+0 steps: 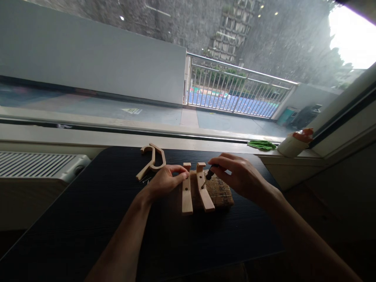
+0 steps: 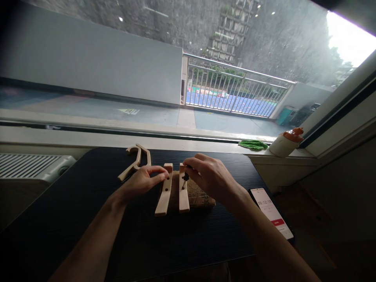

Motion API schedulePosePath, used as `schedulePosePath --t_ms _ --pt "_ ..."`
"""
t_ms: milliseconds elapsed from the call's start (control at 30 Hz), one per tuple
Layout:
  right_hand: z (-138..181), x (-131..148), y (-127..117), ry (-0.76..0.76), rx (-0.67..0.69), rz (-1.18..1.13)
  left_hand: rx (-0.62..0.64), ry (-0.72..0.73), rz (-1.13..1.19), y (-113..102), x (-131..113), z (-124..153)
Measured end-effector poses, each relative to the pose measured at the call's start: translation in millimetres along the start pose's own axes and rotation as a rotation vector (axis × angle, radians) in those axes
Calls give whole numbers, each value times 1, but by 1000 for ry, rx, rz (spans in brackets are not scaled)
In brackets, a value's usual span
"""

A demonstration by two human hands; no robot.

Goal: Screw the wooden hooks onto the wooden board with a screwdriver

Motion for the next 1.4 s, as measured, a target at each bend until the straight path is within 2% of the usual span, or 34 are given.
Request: schedulePosePath --t_ms 67,167,233,367,533,767,1133,1400 --pt "0 1 0 -3 -3 12 -115 -61 -38 -15 12 -1" --pt "1 4 1 -23 -12 -4 -279 -46 5 -26 19 -2" --pt "3 5 0 -31 -5 -23 -245 5 66 -18 16 -4" --pt "5 6 1 -30 24 -55 -59 0 191 12 14 -7" --pt "6 6 1 -39 17 -69 -53 15 259 29 23 -13" --pt "4 4 1 -30 18 -60 -105 56 227 27 30 -18" --pt "2 5 1 -6 33 63 -102 68 250 27 30 -17" --pt "2 3 0 21 114 134 -100 57 224 26 31 -16"
Point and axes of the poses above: each hand's wrist, its own z-axis away from the middle knuckle, its own y-axis out of the palm, x = y × z, the point moved 6 cm from there along -z, towards the middle knuckle, and after that the axes turned 4 degrees about z, right-handed, at the moved point
